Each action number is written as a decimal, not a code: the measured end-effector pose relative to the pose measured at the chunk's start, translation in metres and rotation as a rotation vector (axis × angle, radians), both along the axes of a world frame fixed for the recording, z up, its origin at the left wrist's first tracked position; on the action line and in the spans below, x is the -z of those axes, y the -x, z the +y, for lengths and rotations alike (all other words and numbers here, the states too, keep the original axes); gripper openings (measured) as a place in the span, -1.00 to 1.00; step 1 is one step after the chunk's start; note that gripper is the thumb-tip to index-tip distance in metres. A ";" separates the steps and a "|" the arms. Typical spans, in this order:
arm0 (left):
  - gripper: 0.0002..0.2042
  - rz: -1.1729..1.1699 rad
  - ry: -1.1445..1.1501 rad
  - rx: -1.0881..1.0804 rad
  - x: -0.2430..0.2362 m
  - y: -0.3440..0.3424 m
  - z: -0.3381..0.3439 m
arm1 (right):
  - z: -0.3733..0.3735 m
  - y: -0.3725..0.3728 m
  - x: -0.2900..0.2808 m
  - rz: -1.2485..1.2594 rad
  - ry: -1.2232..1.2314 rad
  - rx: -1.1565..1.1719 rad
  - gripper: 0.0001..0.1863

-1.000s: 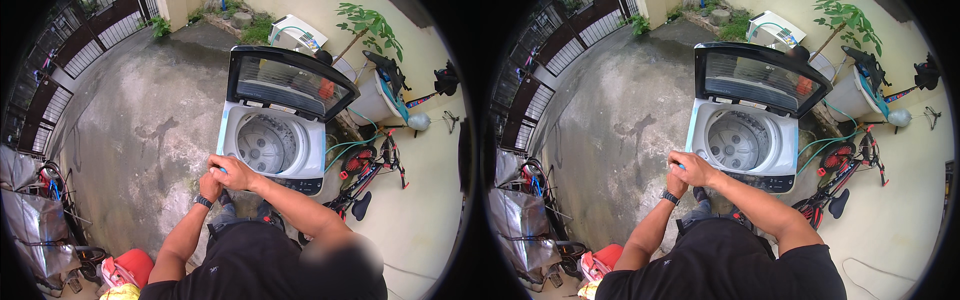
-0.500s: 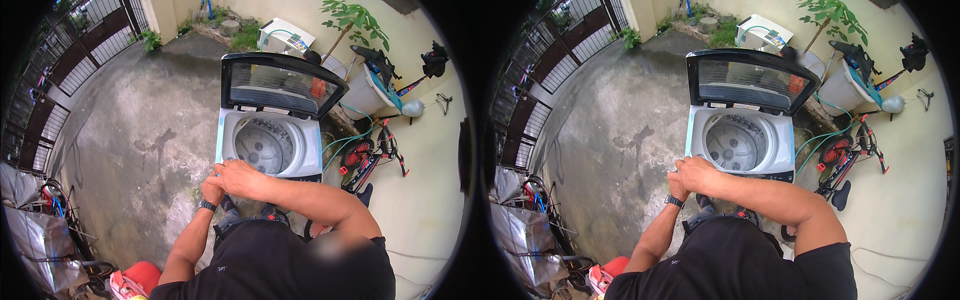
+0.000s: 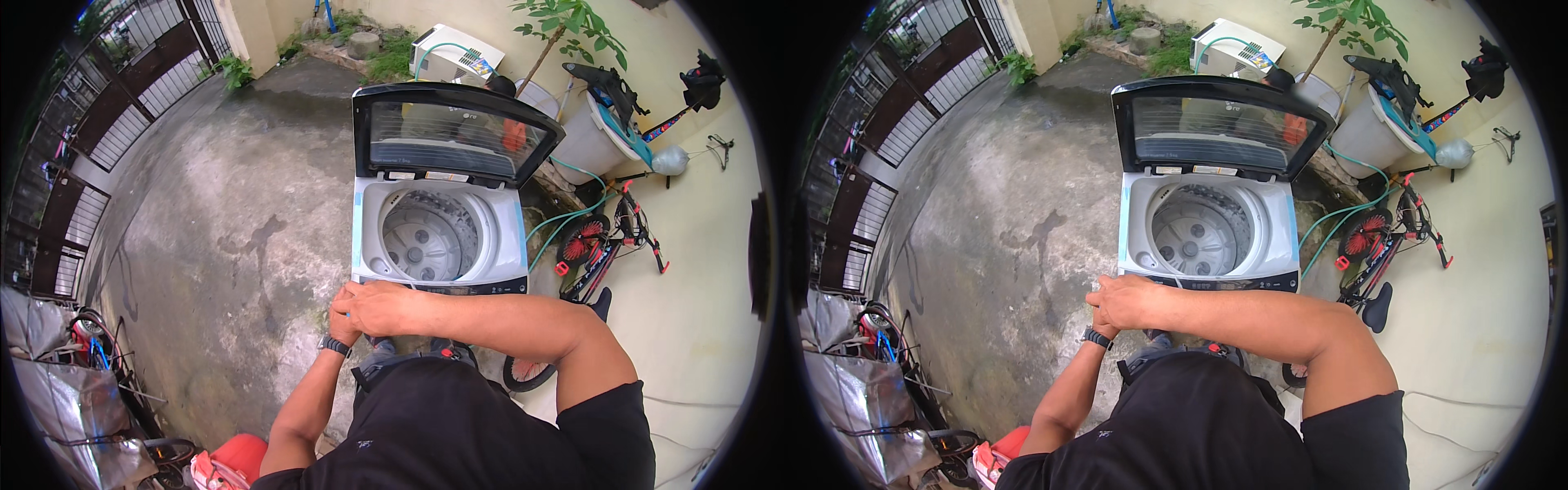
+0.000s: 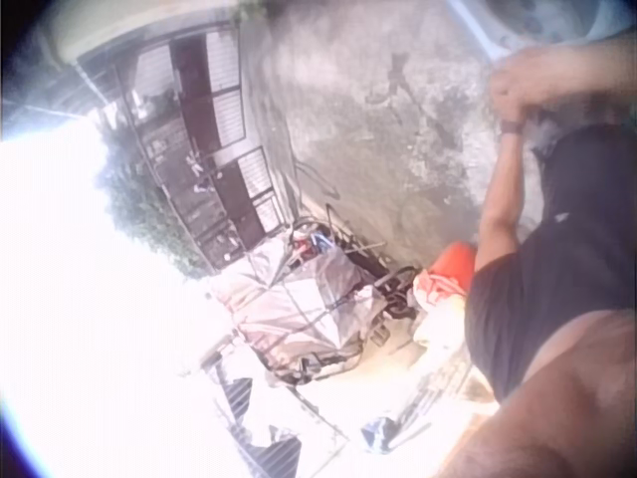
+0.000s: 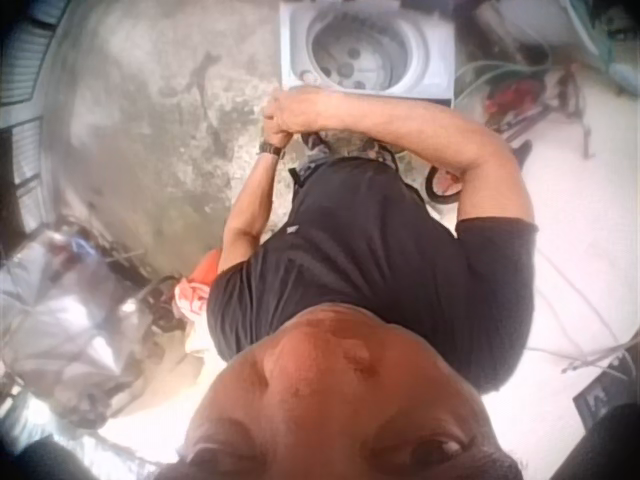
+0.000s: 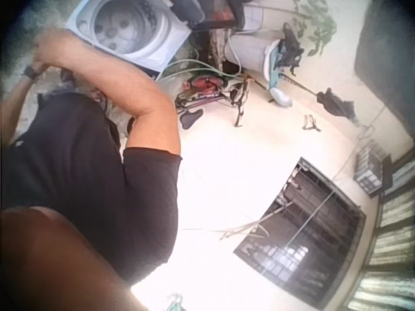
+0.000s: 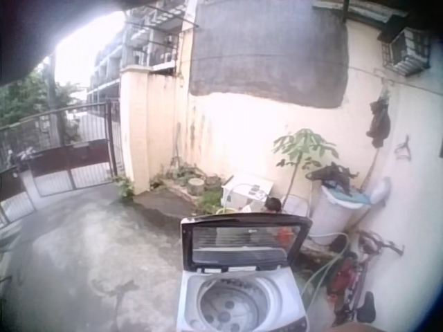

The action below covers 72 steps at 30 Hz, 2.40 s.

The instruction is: The person unscrews and removes a panel from a washing machine using a screwdriver, then handles internal components and reconnects a hose.

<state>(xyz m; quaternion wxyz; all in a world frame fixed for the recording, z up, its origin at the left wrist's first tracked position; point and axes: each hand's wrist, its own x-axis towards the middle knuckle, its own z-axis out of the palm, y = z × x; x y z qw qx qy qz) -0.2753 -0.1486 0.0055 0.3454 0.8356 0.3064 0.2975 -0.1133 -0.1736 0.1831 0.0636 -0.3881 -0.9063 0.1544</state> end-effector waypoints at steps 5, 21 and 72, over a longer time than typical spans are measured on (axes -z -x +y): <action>-0.65 0.292 0.215 -0.111 0.013 0.003 0.003 | -0.007 0.027 -0.044 -0.286 0.147 0.426 -0.63; -0.75 -0.056 0.210 -0.136 0.019 0.000 0.005 | -0.009 0.024 -0.048 -0.250 0.209 0.557 -0.63; -0.64 -0.023 -0.020 0.063 0.004 0.001 0.002 | -0.035 -0.001 0.018 0.679 0.065 0.398 -0.40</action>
